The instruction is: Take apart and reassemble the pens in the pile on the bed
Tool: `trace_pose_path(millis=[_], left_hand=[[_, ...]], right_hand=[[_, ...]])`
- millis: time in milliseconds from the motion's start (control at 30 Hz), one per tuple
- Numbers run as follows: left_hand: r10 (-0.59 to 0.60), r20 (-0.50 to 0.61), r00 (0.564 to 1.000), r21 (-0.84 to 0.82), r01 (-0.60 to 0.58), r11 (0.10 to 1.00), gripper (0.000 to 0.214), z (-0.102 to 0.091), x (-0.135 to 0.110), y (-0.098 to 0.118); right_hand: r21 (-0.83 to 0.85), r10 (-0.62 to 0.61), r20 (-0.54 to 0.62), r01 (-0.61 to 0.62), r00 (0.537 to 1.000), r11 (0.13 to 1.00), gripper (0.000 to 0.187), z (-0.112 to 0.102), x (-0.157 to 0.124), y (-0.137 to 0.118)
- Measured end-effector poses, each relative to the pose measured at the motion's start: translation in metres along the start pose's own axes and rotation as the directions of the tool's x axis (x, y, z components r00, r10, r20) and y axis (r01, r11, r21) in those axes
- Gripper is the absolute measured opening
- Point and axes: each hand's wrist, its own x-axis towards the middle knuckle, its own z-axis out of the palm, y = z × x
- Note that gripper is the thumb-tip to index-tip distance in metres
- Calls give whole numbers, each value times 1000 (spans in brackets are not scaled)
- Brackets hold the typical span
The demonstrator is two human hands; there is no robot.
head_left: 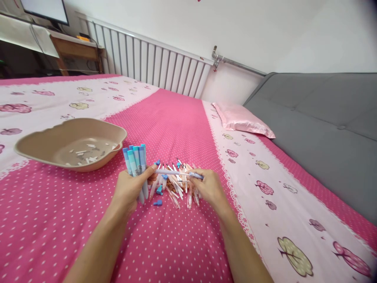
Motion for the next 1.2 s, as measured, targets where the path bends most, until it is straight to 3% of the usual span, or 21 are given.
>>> trace_pose_path(millis=[167,267,367,567,633,700,800,933,1000,1200], left_hand=[[67,-254,965,-56,-84,995,32,-5,8,-1],[136,-282,950,41,-129,991,32,-6,11,-3],[131,-128,983,168,-109,980,34,-4,11,-7],[2,138,990,208,-31,978,36,0,2,-8],[-86,283,955,182,34,983,38,1,-3,-5],[-157,431,888,171,91,981,38,2,-8,-3],[-212,564,798,168,140,976,34,7,-16,-3],[-261,664,700,211,159,964,29,14,-25,-6],[-270,683,678,205,177,963,28,16,-29,-6],[-300,632,714,66,336,939,27,15,-30,-3]], right_hand=[[-190,70,-80,-84,994,978,19,-13,6,14],[-216,132,-80,-147,988,965,23,-7,7,15],[-25,122,15,-121,992,992,23,2,8,14],[238,73,128,-102,989,966,58,3,7,13],[255,13,187,-62,982,965,57,1,5,9],[277,-35,188,-19,982,961,48,0,3,4],[447,-58,208,-43,976,893,40,4,-3,-6],[572,-60,308,-134,950,809,35,12,-10,-16],[605,-49,327,-169,944,778,33,14,-12,-20],[685,75,272,-248,959,685,35,9,-10,-23]])
